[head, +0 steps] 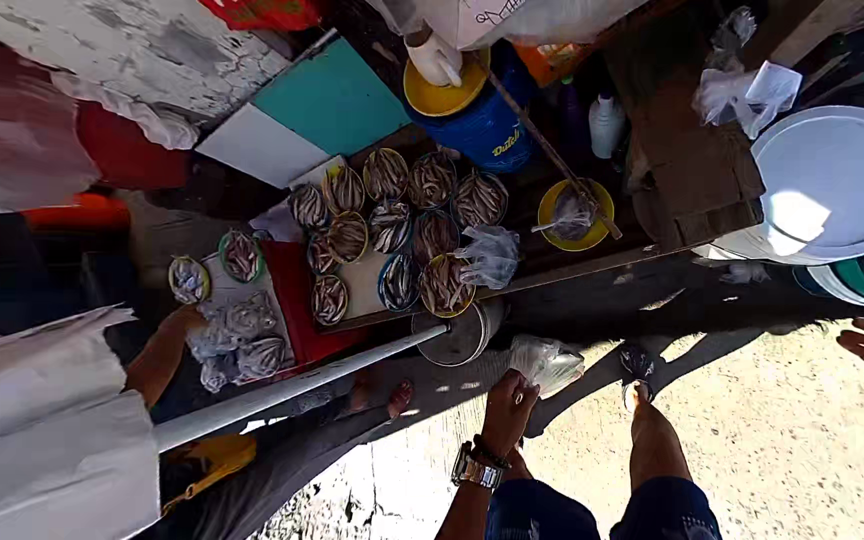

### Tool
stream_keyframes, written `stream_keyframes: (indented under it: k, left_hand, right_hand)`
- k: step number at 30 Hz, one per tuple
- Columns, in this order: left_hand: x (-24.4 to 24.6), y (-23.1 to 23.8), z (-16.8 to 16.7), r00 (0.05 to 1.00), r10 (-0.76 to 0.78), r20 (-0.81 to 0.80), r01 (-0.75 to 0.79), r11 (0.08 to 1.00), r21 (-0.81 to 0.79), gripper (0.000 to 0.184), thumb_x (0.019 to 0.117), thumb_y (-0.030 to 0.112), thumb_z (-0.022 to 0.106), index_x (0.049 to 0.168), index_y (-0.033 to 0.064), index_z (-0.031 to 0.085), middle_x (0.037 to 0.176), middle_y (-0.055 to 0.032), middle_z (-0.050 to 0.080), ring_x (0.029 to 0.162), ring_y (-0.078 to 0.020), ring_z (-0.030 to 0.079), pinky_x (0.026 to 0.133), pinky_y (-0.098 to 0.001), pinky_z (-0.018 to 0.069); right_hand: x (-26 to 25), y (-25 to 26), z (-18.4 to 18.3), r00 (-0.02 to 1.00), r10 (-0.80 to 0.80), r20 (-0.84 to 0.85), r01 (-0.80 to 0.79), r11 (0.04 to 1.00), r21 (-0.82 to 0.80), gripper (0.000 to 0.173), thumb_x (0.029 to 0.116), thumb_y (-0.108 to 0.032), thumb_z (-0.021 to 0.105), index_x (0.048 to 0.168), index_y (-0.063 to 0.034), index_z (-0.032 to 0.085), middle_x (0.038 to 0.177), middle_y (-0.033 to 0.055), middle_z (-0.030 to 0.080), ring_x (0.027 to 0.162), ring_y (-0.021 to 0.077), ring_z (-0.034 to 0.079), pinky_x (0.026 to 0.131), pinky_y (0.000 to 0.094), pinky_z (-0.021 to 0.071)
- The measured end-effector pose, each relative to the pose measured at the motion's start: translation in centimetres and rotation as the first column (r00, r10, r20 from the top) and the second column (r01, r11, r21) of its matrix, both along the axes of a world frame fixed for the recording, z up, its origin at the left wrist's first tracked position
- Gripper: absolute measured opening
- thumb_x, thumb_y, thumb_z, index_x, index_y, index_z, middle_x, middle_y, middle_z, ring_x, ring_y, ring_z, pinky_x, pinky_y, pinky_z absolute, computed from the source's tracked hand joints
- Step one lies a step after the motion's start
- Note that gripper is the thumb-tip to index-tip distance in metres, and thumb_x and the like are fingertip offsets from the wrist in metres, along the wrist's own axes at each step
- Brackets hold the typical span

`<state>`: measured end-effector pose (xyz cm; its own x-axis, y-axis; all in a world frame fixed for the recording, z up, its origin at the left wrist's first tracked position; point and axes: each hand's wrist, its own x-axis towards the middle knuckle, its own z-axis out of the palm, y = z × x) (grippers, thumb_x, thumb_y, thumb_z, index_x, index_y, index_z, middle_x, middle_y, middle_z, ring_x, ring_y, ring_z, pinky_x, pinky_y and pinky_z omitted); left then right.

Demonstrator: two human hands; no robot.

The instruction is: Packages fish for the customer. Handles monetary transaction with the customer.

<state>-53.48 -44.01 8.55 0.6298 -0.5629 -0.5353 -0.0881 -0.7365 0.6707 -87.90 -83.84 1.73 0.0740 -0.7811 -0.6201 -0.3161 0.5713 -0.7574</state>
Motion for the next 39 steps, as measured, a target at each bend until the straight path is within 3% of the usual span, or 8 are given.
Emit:
stream_keyframes:
  k: [3, 7, 12, 18, 24, 28, 32, 39]
  left_hand:
    - [-2.0, -3.2, 0.6, 0.999, -0.041, 0.014, 0.041, 0.999, -0.026, 0.025, 0.0940, 0.019, 0.067, 0.086, -0.0042, 0.064, 0.082, -0.0108, 0.060, 0.073, -0.0169, 0.057, 0.070, -0.0348, 0.0499]
    - [-2.8, -5.8, 3.2, 1.000, 0.022, 0.020, -0.018, 0.983, -0.180, 0.023, 0.0929, 0.015, 0.068, 0.084, -0.0057, 0.064, 0.084, -0.0118, 0.060, 0.075, -0.0153, 0.057, 0.071, -0.0308, 0.0506]
    - [-0.8, -5.6, 7.7, 0.999, 0.022, -0.035, -0.032, 0.944, -0.329, 0.020, 0.0911, 0.013, 0.071, 0.095, -0.0062, 0.066, 0.086, -0.0086, 0.060, 0.073, -0.0087, 0.054, 0.068, -0.0226, 0.0468]
    - [7.3, -2.6, 11.7, 0.960, -0.271, 0.074, 0.253, 0.949, 0.189, 0.048, 0.0925, -0.004, 0.058, 0.138, -0.0131, 0.049, 0.136, -0.0328, 0.054, 0.127, -0.0452, 0.055, 0.109, -0.0504, 0.0443]
    - [14.7, -2.4, 14.3, 0.925, -0.380, -0.014, 0.329, 0.781, 0.531, 0.046, 0.1003, 0.008, 0.059, 0.145, -0.0017, 0.050, 0.143, -0.0334, 0.048, 0.129, -0.0520, 0.051, 0.101, -0.0608, 0.0482]
    - [16.1, -2.8, 16.7, 0.963, -0.254, -0.089, 0.262, 0.962, 0.084, 0.031, 0.1115, 0.020, 0.042, 0.125, -0.0058, 0.053, 0.089, -0.0159, 0.066, 0.074, -0.0217, 0.068, 0.072, -0.0364, 0.0578]
    - [11.7, -2.8, 14.4, 0.956, -0.022, -0.292, -0.165, 0.783, -0.599, 0.021, 0.1088, 0.015, 0.045, 0.109, -0.0022, 0.057, 0.095, -0.0052, 0.071, 0.089, -0.0091, 0.071, 0.085, -0.0294, 0.0589]
    - [7.4, -2.4, 12.7, 0.952, 0.257, 0.165, -0.067, 0.704, -0.707, 0.018, 0.0933, 0.013, 0.062, 0.081, 0.0011, 0.055, 0.070, -0.0014, 0.055, 0.065, -0.0047, 0.055, 0.062, -0.0220, 0.0492]
  right_hand:
    - [9.9, 9.4, 4.1, 0.701, 0.713, 0.023, -0.704, 0.697, -0.132, 0.055, 0.0949, -0.009, 0.065, 0.146, 0.0053, 0.049, 0.105, 0.0209, 0.069, 0.079, 0.0239, 0.070, 0.070, 0.0418, 0.0616]
    - [19.5, 18.7, 7.9, 0.115, 0.977, -0.181, -0.920, 0.036, -0.391, 0.071, 0.0939, -0.024, 0.072, 0.156, -0.0058, 0.042, 0.120, 0.0229, 0.066, 0.088, 0.0341, 0.070, 0.077, 0.0502, 0.0598]
    - [23.1, 20.5, 10.0, 0.278, 0.875, -0.397, -0.708, -0.093, -0.700, 0.019, 0.0915, -0.012, 0.062, 0.097, 0.0041, 0.071, 0.087, 0.0186, 0.070, 0.061, 0.0288, 0.071, 0.053, 0.0416, 0.0594]
    - [23.0, 18.2, 13.8, 0.335, 0.873, -0.355, -0.705, -0.018, -0.709, 0.024, 0.0940, -0.010, 0.053, 0.095, 0.0053, 0.072, 0.083, 0.0166, 0.071, 0.066, 0.0232, 0.070, 0.061, 0.0359, 0.0606]
    - [25.2, 21.6, 15.4, 0.321, 0.895, -0.311, -0.721, 0.018, -0.693, 0.025, 0.0979, -0.006, 0.050, 0.100, 0.0088, 0.070, 0.083, 0.0174, 0.070, 0.063, 0.0206, 0.069, 0.061, 0.0327, 0.0608]
    - [28.9, 23.1, 18.6, 0.224, 0.903, -0.366, -0.673, -0.128, -0.728, 0.024, 0.0967, -0.005, 0.050, 0.100, 0.0058, 0.071, 0.082, 0.0173, 0.068, 0.062, 0.0250, 0.068, 0.057, 0.0378, 0.0583]
    - [32.8, 22.1, 22.8, 0.253, 0.850, -0.462, -0.549, -0.267, -0.792, 0.023, 0.0995, -0.013, 0.054, 0.102, -0.0061, 0.076, 0.082, 0.0138, 0.069, 0.061, 0.0247, 0.066, 0.049, 0.0382, 0.0523]
    - [39.1, 21.5, 17.2, 0.195, 0.922, 0.333, -0.578, 0.383, -0.720, 0.020, 0.1021, -0.008, 0.060, 0.109, 0.0061, 0.072, 0.116, 0.0126, 0.071, 0.110, 0.0140, 0.067, 0.098, 0.0323, 0.0567]
